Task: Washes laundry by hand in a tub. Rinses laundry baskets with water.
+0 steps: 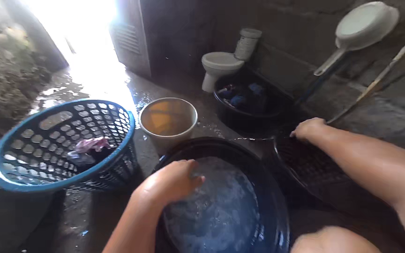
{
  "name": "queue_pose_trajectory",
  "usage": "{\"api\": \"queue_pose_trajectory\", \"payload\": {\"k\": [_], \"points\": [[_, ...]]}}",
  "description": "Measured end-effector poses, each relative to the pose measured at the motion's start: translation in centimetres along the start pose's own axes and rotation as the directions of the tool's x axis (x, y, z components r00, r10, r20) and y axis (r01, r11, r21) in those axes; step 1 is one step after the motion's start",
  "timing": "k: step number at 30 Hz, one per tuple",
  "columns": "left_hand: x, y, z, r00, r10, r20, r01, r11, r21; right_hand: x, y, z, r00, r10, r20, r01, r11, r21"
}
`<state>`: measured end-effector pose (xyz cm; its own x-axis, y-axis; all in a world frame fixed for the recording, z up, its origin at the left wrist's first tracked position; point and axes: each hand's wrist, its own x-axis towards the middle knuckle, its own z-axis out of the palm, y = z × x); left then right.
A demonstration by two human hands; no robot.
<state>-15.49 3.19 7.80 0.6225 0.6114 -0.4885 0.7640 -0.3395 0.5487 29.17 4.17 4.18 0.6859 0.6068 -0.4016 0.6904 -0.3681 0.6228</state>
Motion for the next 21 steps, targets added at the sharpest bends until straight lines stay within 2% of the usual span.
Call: {"api": "queue_pose_trajectory", "payload": {"k": [2,5,10,13,16,21], "points": [[0.5,0.4,0.6,1.0,0.018,-0.018,-0.018,0.999,0.033,-0.6,4.7,3.8,0.994,0.103,0.042,-0.103,0.995,-0.007],[1.5,1.6,1.0,1.0,0.014,0.006,-0.015,0.997,0.075,-1.6,9.8,7.1,0.97,0.217,0.106,-0.221,0.975,0.021],[2.8,3.0,1.9,0.999,0.031,0.043,-0.037,0.989,0.142,-3.1,13.2,9.2,0.938,0.312,0.152,-0.328,0.939,0.102],[3.1,2.9,2.1,0.999,0.01,0.048,-0.018,0.986,0.165,-4.0,13.2,9.4,0.958,0.21,0.198,-0.223,0.973,0.051],[2.9,2.4,2.0,0.999,0.009,0.039,-0.015,0.986,0.168,-5.3,12.2,8.9,0.979,0.04,0.198,-0.038,0.999,-0.014],[2.3,1.6,1.3,1.0,-0.018,0.013,0.016,0.988,0.152,-5.6,11.1,7.2,0.998,0.02,-0.066,-0.007,0.983,0.184]]}}
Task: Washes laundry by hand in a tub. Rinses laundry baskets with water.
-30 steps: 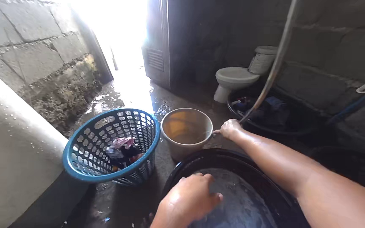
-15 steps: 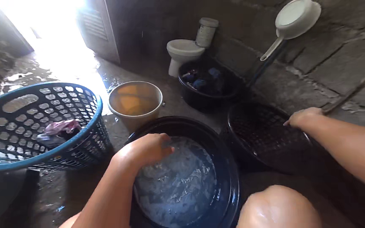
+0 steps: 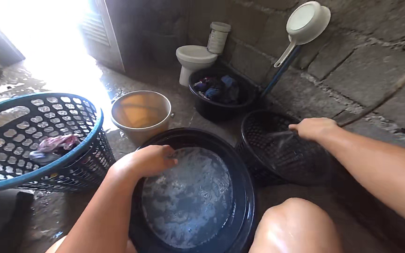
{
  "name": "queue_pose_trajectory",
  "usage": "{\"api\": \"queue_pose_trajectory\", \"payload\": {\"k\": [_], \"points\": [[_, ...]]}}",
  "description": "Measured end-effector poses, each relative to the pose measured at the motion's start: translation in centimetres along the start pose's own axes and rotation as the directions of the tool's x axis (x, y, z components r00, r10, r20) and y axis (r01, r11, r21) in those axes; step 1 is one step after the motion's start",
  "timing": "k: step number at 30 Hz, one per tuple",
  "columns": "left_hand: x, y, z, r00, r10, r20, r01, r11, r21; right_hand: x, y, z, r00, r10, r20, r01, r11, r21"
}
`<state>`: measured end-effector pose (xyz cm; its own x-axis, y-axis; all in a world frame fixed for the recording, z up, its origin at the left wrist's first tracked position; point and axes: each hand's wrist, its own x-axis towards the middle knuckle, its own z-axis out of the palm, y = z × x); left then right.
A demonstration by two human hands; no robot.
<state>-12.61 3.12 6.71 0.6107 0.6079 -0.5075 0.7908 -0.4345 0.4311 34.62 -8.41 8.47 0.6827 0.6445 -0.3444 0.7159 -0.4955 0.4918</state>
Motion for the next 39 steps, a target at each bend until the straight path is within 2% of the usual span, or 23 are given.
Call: {"api": "queue_pose_trajectory", "payload": {"k": [4,7,8,10,12,13,15,16,20,23,26,30,33,36,39], "points": [[-0.2,-0.5,-0.2,1.0,-0.019,-0.015,0.018,1.0,-0.026,0.4,2.2,0.1,0.984,0.098,-0.148,-0.083,0.991,0.105],[-0.6,-0.4,-0.5,1.0,-0.022,-0.012,0.021,0.999,-0.027,0.9,5.7,1.8,0.979,0.195,-0.067,-0.188,0.977,0.098],[-0.6,-0.3,-0.5,1.0,-0.02,-0.009,0.02,0.999,-0.027,1.2,6.4,2.4,0.983,0.182,0.002,-0.182,0.98,0.079],[-0.6,-0.3,-0.5,1.0,-0.01,-0.008,0.01,1.0,-0.014,1.8,6.4,3.0,0.991,-0.002,0.131,0.004,1.0,-0.011],[-0.4,-0.2,-0.3,1.0,-0.003,-0.006,0.003,1.0,-0.005,1.4,4.7,2.4,0.977,-0.199,0.072,0.197,0.98,0.042],[-0.4,-0.1,-0.2,1.0,-0.002,-0.006,0.002,1.0,-0.007,0.9,3.9,1.7,0.97,-0.241,0.017,0.238,0.967,0.09],[-0.4,-0.1,0.0,1.0,0.006,-0.005,-0.006,1.0,-0.01,1.5,4.2,1.4,0.967,-0.217,-0.131,0.235,0.962,0.14],[-0.4,-0.1,0.1,1.0,0.007,-0.003,-0.007,1.0,-0.013,1.5,4.5,0.9,0.974,-0.173,-0.144,0.195,0.969,0.152],[-1.0,-0.2,0.0,1.0,0.004,-0.011,-0.004,1.0,-0.023,-2.9,2.4,-3.2,0.987,-0.156,0.023,0.15,0.973,0.175],[-1.1,-0.5,-0.2,1.0,-0.003,-0.018,0.003,1.0,-0.018,-2.5,2.7,-2.3,0.987,-0.159,0.014,0.154,0.971,0.183],[-1.1,-0.5,-0.3,1.0,-0.003,-0.022,0.003,1.0,-0.031,-3.0,2.5,-1.9,0.973,-0.215,0.086,0.198,0.965,0.17],[-1.1,-0.4,-0.2,1.0,0.003,-0.015,-0.004,1.0,-0.018,-2.8,2.3,-1.5,0.979,-0.188,0.073,0.176,0.973,0.148],[-0.9,-0.4,-0.1,1.0,0.019,-0.021,-0.019,1.0,-0.009,-3.7,1.7,-2.1,0.969,-0.236,0.074,0.219,0.957,0.189],[-0.9,-0.3,-0.1,1.0,0.012,-0.015,-0.013,1.0,-0.011,-4.1,1.8,-2.7,0.98,-0.195,0.042,0.183,0.96,0.21],[-0.8,-0.3,-0.1,1.0,0.008,-0.015,-0.009,1.0,-0.012,-4.2,2.4,-2.3,0.97,-0.236,0.051,0.212,0.934,0.288]]}}
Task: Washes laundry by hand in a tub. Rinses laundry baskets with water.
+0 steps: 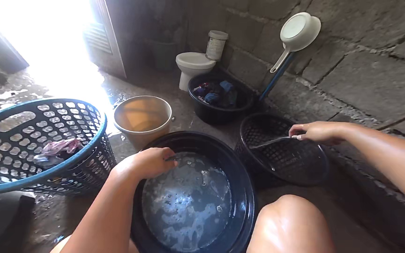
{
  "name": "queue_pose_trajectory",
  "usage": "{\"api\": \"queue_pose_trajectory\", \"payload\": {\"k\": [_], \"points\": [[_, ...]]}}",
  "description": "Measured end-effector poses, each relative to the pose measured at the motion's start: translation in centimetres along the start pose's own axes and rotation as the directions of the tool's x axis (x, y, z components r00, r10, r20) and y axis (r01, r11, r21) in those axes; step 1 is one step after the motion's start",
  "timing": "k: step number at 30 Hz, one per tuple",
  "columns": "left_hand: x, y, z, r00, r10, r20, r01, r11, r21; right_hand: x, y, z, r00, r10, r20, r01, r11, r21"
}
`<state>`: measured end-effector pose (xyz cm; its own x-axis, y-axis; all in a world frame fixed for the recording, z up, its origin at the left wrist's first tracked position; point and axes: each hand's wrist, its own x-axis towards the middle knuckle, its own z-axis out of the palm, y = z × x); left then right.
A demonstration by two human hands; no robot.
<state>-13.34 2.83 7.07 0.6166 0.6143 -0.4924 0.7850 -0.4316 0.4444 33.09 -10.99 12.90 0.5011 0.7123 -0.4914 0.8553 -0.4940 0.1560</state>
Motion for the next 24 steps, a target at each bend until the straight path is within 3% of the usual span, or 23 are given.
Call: {"api": "queue_pose_trajectory", "payload": {"k": [4,7,11,14,17,21,24], "points": [[0.2,0.1,0.1,1.0,-0.004,0.012,0.004,1.0,0.011,0.7,2.2,0.6,0.99,-0.022,-0.141,0.01,0.996,-0.085],[0.1,0.2,0.0,1.0,-0.016,0.008,0.016,1.0,0.004,-0.4,0.7,0.7,1.0,0.003,0.009,-0.002,0.995,-0.097],[0.3,0.3,0.2,1.0,-0.015,0.022,0.015,1.0,0.026,2.0,4.3,2.7,0.998,0.021,-0.055,-0.032,0.979,-0.2],[0.2,0.3,0.2,1.0,-0.014,0.025,0.013,1.0,0.026,0.7,2.5,2.5,0.998,-0.027,0.058,0.035,0.989,-0.141],[0.3,0.2,0.3,0.999,-0.016,0.028,0.016,1.0,0.025,1.6,3.3,2.9,0.999,-0.038,-0.027,0.033,0.984,-0.178],[0.4,0.2,0.3,1.0,-0.009,0.026,0.008,1.0,0.02,1.5,2.8,2.8,0.999,-0.049,-0.002,0.048,0.988,-0.148],[0.4,0.0,0.4,1.0,-0.004,0.017,0.004,1.0,0.017,1.0,4.1,3.0,0.996,0.066,-0.055,-0.077,0.967,-0.244]]}}
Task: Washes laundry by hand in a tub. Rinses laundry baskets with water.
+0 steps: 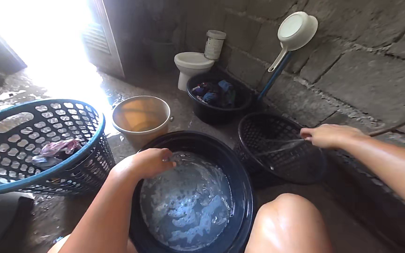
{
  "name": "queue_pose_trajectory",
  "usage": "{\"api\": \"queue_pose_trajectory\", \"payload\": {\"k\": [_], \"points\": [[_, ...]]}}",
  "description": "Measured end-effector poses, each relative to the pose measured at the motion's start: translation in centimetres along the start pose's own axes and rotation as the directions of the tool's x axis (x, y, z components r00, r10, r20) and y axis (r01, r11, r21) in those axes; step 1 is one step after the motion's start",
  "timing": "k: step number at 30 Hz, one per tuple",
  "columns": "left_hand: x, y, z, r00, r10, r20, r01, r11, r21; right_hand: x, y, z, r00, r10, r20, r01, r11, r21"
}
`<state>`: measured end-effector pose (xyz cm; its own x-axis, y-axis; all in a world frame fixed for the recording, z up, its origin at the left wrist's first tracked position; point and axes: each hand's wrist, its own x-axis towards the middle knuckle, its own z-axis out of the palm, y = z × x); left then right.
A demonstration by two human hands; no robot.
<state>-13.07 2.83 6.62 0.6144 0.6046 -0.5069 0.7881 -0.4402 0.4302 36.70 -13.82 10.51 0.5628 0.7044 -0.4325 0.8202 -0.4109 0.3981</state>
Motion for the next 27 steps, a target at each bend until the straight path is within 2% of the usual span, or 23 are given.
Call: {"api": "queue_pose_trajectory", "payload": {"k": [1,3,7,9,12,14,16,18,20,22,24,27], "points": [[0.0,0.0,-0.1,1.0,-0.004,-0.001,0.003,1.0,-0.003,-0.3,0.1,0.0,0.999,0.009,0.045,-0.008,1.0,-0.005],[-0.2,0.0,-0.2,1.0,-0.002,-0.005,0.002,1.0,-0.007,-1.1,-0.8,-0.1,0.991,-0.066,0.119,0.06,0.997,0.052],[0.0,0.1,-0.1,1.0,-0.001,-0.002,0.001,1.0,0.004,-1.9,-2.6,-0.6,0.987,-0.163,0.019,0.158,0.975,0.156],[0.2,0.1,0.0,1.0,0.004,-0.004,-0.004,1.0,0.003,-1.7,-2.8,-0.5,0.981,-0.18,0.076,0.166,0.972,0.163],[0.1,0.0,0.1,1.0,0.007,0.002,-0.007,1.0,0.007,-0.4,-0.3,1.6,0.966,-0.138,0.22,0.128,0.99,0.058],[0.0,-0.2,0.1,1.0,-0.001,-0.002,0.001,1.0,0.005,1.5,2.9,3.8,0.969,-0.063,0.237,0.078,0.995,-0.055],[-0.1,-0.4,-0.1,1.0,-0.014,0.0,0.014,1.0,0.0,1.7,4.0,4.0,0.977,-0.007,0.214,0.034,0.992,-0.122],[0.0,-0.6,-0.2,1.0,-0.014,-0.008,0.014,1.0,0.002,0.3,2.3,2.9,0.984,-0.093,0.153,0.096,0.995,-0.014],[0.1,-0.4,-0.2,1.0,-0.009,-0.009,0.009,1.0,-0.004,-2.3,-1.6,0.1,0.973,-0.155,0.172,0.14,0.985,0.099],[0.1,-0.1,-0.1,1.0,-0.006,-0.01,0.006,1.0,-0.005,-2.1,-2.5,-0.4,0.967,-0.173,0.186,0.151,0.98,0.127],[0.1,0.0,-0.1,1.0,-0.006,-0.005,0.006,1.0,-0.005,-0.5,-0.8,0.8,0.967,-0.141,0.21,0.132,0.99,0.058],[-0.1,-0.3,0.0,1.0,-0.01,0.002,0.01,1.0,0.006,1.8,2.8,3.3,0.978,0.002,0.209,0.023,0.993,-0.118]]}}
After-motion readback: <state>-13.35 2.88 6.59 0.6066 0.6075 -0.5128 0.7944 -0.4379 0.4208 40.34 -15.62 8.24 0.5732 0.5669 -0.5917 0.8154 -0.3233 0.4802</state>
